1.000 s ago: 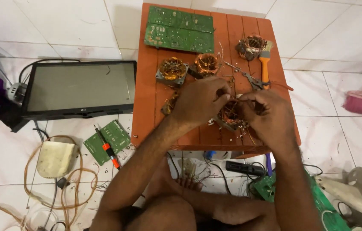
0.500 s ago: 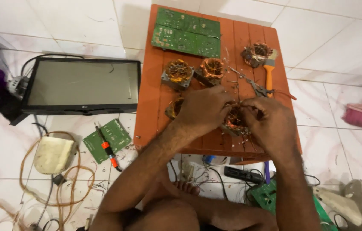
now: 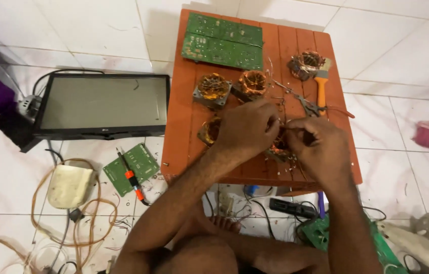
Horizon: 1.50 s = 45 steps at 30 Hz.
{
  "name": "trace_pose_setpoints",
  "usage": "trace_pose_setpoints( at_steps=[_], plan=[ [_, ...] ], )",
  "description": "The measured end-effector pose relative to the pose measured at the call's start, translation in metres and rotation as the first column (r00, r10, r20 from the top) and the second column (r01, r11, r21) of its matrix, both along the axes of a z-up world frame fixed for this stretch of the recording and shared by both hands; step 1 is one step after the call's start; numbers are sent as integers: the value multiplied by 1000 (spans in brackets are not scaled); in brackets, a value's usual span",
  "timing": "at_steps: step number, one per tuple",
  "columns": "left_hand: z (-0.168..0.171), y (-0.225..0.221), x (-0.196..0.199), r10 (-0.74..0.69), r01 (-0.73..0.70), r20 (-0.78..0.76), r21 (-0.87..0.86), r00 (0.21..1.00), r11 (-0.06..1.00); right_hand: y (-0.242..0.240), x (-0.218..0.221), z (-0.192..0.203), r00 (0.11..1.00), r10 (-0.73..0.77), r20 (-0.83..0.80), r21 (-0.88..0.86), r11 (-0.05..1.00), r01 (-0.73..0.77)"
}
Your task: The person sits on the floor at a low table with several copper motor stators and winds copper wire into a stator, feeding and pressing the wire into slots by hand and working the coils into place, moving between stators on the table.
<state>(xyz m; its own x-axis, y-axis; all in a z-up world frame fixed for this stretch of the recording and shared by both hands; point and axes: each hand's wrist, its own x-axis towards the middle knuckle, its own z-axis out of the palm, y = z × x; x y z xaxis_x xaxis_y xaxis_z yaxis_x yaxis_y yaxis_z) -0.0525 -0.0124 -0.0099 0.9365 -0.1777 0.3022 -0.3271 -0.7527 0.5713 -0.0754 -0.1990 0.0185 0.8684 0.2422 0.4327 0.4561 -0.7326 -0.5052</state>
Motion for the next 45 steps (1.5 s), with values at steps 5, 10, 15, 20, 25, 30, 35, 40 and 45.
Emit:
trace_pose_setpoints(
  at_steps=[5,10,15,20,25,30,35,40,45],
  plan=[
    [-7,-1,-2,48,-48,178,-7,983,999,3,-3,1,999,-24,40,-73,997,27],
    [-9,1,-4,4,0,165,-22,986,1000,0,-1,-5,993,-46,108,-134,989,61],
    [-4,3,-12,-26,15,230,47,973,999,1,-1,-7,990,-101,100,-254,959,124],
    [-18,3,-7,-72,67,242,31,967,997,5,-7,-5,983,-175,51,-366,913,182],
    [-30,-2,2,-98,96,191,16,977,995,2,-4,-19,970,-210,124,-421,874,243],
    [-34,-3,6,-90,86,205,31,975,996,5,-4,-22,961,-221,165,-444,854,272],
    [-36,-3,3,-112,113,224,10,968,994,8,-7,-24,951,-234,204,-470,829,304],
    [-38,-5,5,-103,107,205,-10,973,994,9,-10,-9,976,-205,72,-340,915,218],
    [-33,-4,4,-89,86,176,25,980,996,8,-7,-2,973,-223,-50,-274,940,202]
  ],
)
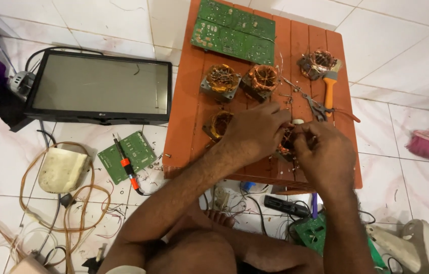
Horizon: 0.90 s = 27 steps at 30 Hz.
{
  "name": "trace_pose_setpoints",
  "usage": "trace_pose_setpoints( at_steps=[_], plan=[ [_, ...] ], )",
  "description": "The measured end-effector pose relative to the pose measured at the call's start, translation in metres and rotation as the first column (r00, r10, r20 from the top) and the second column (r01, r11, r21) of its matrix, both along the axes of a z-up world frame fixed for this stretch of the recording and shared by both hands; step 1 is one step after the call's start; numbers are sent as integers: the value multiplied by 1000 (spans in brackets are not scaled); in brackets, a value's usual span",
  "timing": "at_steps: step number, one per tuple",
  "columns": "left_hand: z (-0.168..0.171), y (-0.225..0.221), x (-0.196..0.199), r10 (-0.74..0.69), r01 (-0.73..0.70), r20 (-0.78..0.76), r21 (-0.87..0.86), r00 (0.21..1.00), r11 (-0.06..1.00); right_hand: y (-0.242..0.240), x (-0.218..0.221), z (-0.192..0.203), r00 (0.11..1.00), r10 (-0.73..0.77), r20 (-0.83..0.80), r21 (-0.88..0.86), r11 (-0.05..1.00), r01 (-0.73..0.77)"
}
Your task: The person sits on the floor at a low table with several copper motor stators and winds copper wire into a stator, feeding and pressing the wire into slots by hand and working the coils into place, moving between stators on the table.
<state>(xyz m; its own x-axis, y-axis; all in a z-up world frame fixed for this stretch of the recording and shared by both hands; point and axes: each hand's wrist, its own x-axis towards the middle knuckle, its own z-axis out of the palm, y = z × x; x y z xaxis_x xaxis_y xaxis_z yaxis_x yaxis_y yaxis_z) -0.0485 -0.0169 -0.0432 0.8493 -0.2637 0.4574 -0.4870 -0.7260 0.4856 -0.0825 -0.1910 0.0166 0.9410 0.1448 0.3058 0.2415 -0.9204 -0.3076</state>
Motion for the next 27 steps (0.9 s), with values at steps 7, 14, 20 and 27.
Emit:
trace_pose_setpoints(
  at_steps=[7,14,20,27],
  plan=[
    [5,-5,-8,29,-30,52,25,998,999,3,2,22,983,-1,-181,47,999,9],
    [13,-6,-13,14,-14,0,-8,1000,1000,-9,13,10,980,50,-191,140,990,-23],
    [24,-3,-22,4,-4,-27,-15,1000,1000,-6,19,20,957,-15,-288,31,999,25],
    [17,-1,-17,32,-30,-44,53,999,998,-3,29,23,933,-93,-347,-131,990,50]
  ],
)
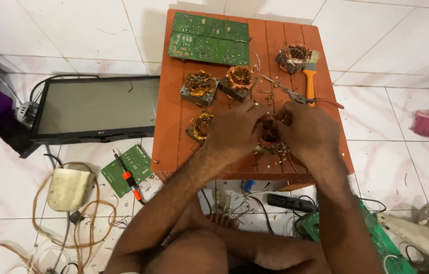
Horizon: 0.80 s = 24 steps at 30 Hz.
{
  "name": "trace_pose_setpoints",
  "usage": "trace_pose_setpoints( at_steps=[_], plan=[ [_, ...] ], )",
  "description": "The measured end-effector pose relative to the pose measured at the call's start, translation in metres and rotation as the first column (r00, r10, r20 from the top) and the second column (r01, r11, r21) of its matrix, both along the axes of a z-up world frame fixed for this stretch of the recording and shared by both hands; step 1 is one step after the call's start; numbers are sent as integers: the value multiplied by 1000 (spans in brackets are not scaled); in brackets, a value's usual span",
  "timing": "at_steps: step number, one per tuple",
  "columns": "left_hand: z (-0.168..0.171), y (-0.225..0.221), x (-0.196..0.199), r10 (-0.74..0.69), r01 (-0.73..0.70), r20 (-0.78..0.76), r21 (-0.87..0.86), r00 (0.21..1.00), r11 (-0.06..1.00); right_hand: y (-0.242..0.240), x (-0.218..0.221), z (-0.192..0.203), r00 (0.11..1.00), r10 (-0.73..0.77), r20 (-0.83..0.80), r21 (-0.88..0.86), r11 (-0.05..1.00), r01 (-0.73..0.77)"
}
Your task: The person sits on the floor at a low table with several copper motor stators and winds copper wire into a stator, feeding and pressing the wire into slots by hand and working the coils into place, moving between stators on the table.
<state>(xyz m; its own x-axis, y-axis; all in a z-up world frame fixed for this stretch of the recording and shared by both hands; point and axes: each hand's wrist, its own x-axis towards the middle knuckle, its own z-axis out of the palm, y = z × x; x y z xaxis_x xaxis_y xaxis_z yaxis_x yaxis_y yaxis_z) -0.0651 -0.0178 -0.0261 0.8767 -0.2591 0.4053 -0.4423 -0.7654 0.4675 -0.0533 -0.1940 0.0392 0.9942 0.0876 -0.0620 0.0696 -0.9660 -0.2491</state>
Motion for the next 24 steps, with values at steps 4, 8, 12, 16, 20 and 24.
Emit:
trace_pose_setpoints(
  at_steps=[4,8,12,16,20,24],
  plan=[
    [3,1,-3,10,-10,-12,-21,1000,1000,-3,-1,12,997,46,62,12,999,-47],
    [-1,1,-1,6,-6,2,-15,1000,1000,-5,1,16,1000,31,-1,34,999,-31],
    [3,-2,-3,16,-17,-20,-23,1000,1000,-10,11,3,997,10,-77,59,998,-6],
    [-1,-3,0,70,-70,-48,5,996,998,-13,9,3,995,36,-95,124,992,-24],
    [5,-5,1,92,-91,-48,23,995,996,-14,11,1,995,62,-79,173,984,-48],
    [6,-7,8,110,-105,-57,88,992,991,-18,13,-4,994,63,-89,196,979,-45]
  ],
)
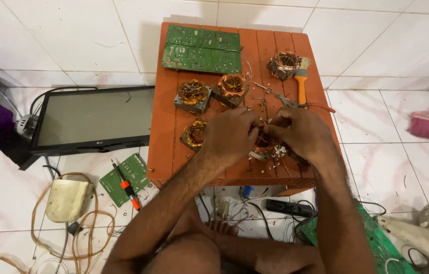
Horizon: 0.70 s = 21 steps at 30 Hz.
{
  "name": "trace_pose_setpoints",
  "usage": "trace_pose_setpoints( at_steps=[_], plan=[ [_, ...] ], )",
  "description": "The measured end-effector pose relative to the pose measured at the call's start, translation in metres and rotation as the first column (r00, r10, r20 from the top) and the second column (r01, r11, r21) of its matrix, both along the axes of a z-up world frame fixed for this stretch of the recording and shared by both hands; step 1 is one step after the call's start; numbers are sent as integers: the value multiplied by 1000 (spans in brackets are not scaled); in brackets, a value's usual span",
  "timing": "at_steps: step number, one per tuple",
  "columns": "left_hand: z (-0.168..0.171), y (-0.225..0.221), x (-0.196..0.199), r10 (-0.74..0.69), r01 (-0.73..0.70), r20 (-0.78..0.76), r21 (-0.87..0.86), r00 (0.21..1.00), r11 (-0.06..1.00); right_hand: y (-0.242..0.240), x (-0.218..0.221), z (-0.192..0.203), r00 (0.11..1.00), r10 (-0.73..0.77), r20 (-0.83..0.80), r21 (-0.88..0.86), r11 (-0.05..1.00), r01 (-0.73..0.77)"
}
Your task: The person sits on the floor at a low table with several copper motor stators and winds copper wire into a stator, feeding and pressing the wire into slots by hand and working the coils into place, moving between stators on the table.
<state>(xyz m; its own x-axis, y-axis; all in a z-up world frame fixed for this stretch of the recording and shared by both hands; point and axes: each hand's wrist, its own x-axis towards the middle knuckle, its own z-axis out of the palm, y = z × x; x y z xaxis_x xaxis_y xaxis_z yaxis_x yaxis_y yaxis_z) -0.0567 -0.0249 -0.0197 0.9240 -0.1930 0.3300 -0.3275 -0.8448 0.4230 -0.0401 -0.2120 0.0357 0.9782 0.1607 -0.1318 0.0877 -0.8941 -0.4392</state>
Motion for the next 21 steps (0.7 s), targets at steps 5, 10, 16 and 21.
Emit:
trace_pose_setpoints(
  at_steps=[5,10,16,21],
  plan=[
    [-11,-6,10,-18,-8,142,186,990,983,-2,-1,-3,1000,8,-6,59,998,-8],
    [-26,-10,18,-14,-40,201,263,979,964,-3,-7,-2,1000,6,-4,53,999,-6],
    [0,7,1,79,-219,438,278,895,935,4,-12,6,999,21,33,11,1000,-22],
    [-1,11,-3,84,-300,539,327,838,896,4,-3,-7,997,27,70,-34,999,-25]
  ],
)
